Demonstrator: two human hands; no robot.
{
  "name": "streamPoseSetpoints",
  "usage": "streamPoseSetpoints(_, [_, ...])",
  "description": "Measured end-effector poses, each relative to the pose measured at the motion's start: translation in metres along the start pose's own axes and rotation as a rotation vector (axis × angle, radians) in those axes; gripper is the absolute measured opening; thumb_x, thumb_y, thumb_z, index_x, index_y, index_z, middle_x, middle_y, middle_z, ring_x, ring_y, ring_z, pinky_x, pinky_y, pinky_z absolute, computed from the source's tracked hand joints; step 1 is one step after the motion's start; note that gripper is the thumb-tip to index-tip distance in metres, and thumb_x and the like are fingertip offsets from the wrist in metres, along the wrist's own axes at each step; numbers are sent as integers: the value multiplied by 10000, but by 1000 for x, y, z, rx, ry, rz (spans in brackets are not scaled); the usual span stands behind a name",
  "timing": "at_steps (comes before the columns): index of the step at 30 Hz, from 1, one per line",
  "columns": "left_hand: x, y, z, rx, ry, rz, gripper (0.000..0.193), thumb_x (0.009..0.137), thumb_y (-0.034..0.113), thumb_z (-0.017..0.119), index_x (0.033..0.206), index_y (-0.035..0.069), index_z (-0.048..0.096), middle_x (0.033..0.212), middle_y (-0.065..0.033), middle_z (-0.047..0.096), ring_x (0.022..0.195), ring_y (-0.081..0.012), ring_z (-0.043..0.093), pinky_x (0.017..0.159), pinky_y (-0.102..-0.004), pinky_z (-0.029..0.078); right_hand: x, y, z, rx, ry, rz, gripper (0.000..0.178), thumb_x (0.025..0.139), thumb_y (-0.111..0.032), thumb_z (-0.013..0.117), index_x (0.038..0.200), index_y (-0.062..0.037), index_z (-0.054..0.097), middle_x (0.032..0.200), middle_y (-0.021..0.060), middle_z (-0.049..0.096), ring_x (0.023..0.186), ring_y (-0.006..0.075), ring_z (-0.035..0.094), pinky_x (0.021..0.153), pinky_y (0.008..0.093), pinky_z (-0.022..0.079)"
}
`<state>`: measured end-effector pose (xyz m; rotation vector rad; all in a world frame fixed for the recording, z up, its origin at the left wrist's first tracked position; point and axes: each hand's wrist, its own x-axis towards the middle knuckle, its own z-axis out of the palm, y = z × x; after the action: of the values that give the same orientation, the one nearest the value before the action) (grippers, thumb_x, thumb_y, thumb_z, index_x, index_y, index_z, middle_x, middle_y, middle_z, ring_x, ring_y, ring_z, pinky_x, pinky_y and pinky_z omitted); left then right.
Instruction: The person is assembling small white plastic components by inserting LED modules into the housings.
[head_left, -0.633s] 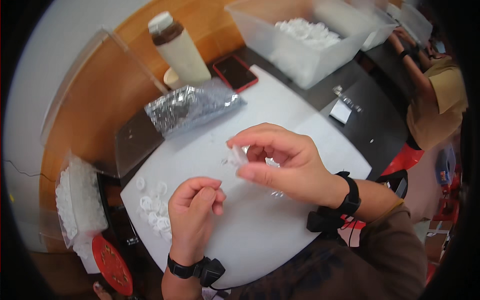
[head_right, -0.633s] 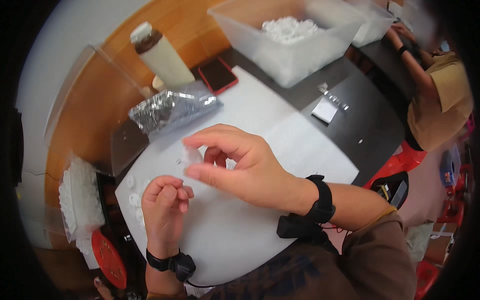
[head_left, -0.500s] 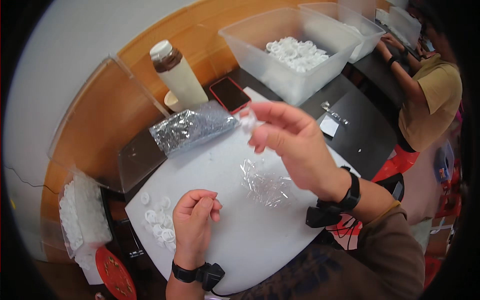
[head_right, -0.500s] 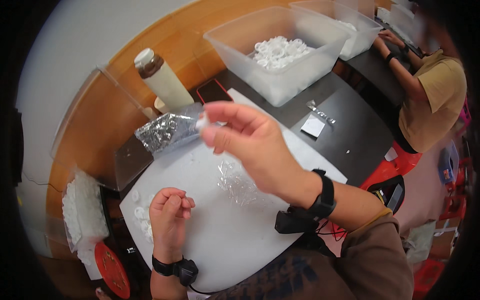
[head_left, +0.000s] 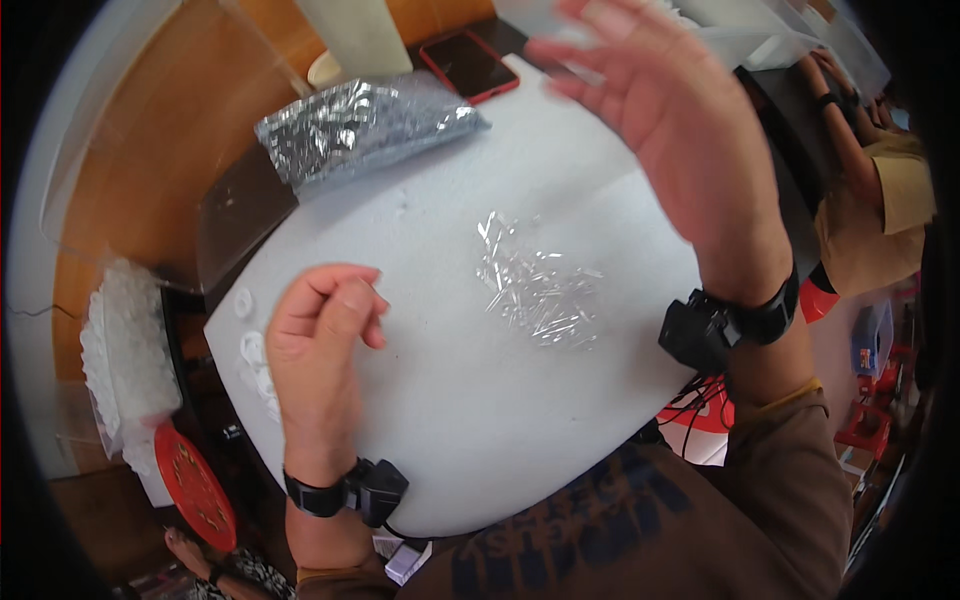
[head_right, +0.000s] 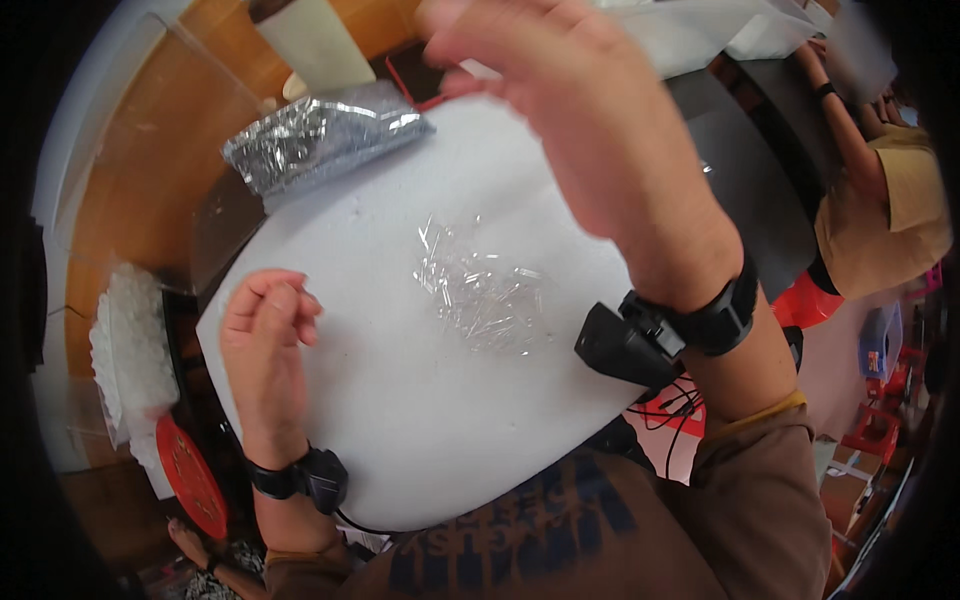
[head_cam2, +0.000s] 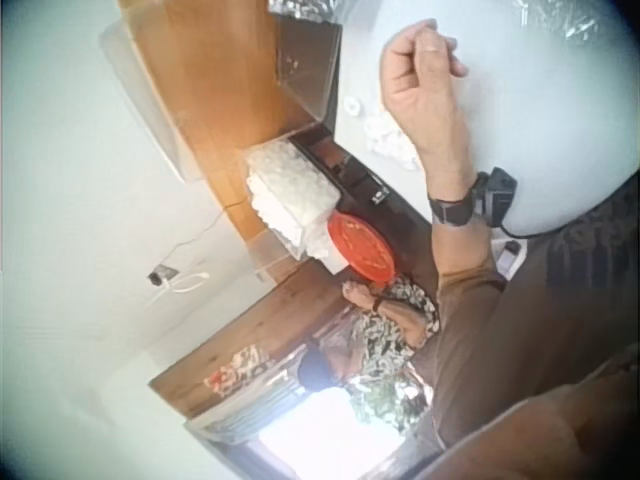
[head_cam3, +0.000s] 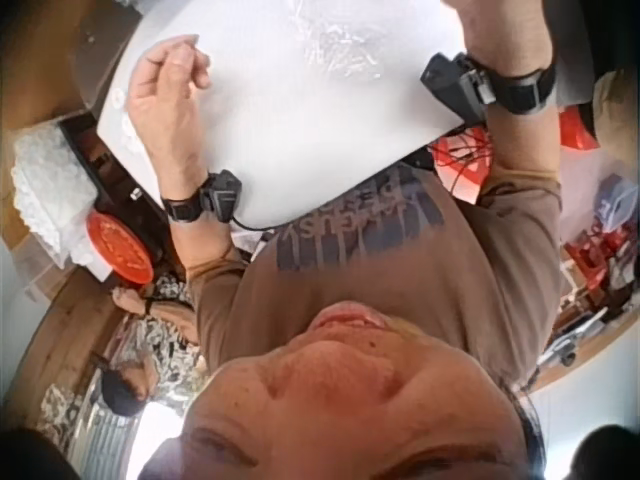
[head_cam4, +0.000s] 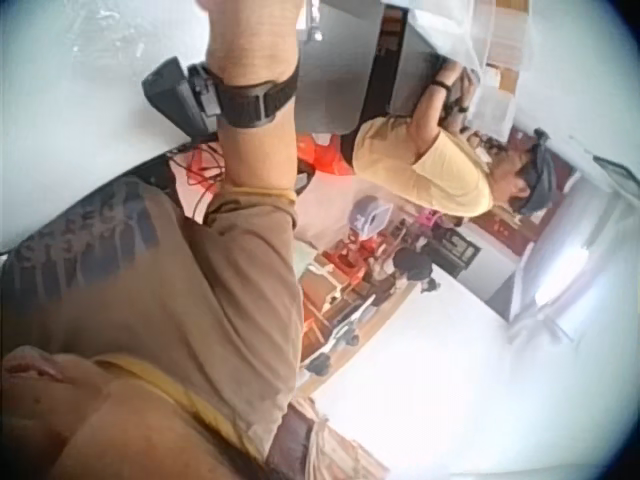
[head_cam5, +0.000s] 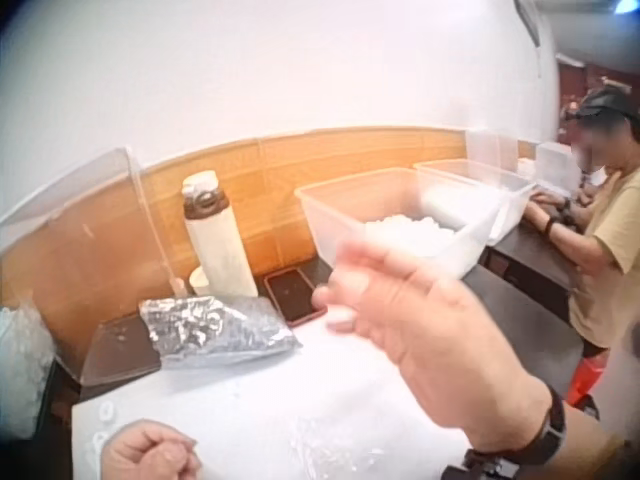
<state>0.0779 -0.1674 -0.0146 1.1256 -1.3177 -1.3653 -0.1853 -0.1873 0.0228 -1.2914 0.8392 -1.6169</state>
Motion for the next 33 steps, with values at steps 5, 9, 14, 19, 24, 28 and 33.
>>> streamPoseSetpoints(5, [2, 15, -37, 673, 271, 291, 114, 863, 66, 565, 921, -19, 614, 788, -25, 592, 721, -99, 534, 652, -227, 417, -26, 54, 21, -528, -298, 245, 316, 825, -234, 640, 996, 30, 615, 894, 46, 624, 825, 99, 544, 652, 238, 447])
streamPoseSetpoints(9, [6, 12, -59, 1066, 266, 387, 133, 816, 55, 551, 904, -37, 589, 802, -123, 577, 743, -236, 559, 678, -311, 433, -33, 58, 2, -836, -419, -32, 268, 797, -176, 632, 959, 35, 602, 920, 111, 603, 801, 203, 568, 674, 270, 453])
streamPoseSetpoints(14, [8, 7, -78, 1079, 280, 225, 141, 826, 58, 522, 904, -41, 585, 840, -140, 598, 764, -261, 559, 660, -326, 434, -33, 45, 19, -862, -501, 134, 152, 784, -45, 604, 909, 40, 596, 859, 132, 575, 759, 259, 562, 653, 289, 446])
streamPoseSetpoints(19, [16, -13, -84, 1174, 175, 192, 160, 819, 105, 539, 911, -12, 597, 866, -129, 602, 830, -301, 544, 779, -362, 394, -33, 46, 16, -909, -447, 250, 98, 789, -24, 590, 865, 34, 608, 779, 106, 579, 656, 183, 544, 566, 255, 408])
streamPoseSetpoints(24, [11, 8, -76, 1277, 36, 78, 141, 809, 124, 557, 901, 20, 585, 888, -106, 591, 898, -275, 524, 858, -346, 333, -28, 43, 16, -673, -371, 405, 104, 830, -48, 598, 887, 32, 631, 705, 15, 583, 646, 73, 497, 584, 209, 386])
streamPoseSetpoints(28, [9, 6, -68, 1411, -29, 145, 147, 786, 109, 580, 905, 23, 578, 876, -88, 589, 883, -255, 522, 889, -357, 309, -28, 48, 13, -477, -247, 418, 132, 863, -105, 604, 911, 8, 651, 731, -12, 585, 658, 34, 483, 584, 179, 375])
streamPoseSetpoints(33, [11, 3, -58, 1535, -3, 236, 161, 764, 84, 605, 911, 25, 576, 882, -78, 589, 838, -224, 534, 936, -374, 273, -31, 40, 17, -315, -209, 444, 171, 870, -174, 606, 928, -25, 668, 738, -8, 602, 657, 30, 502, 586, 164, 391])
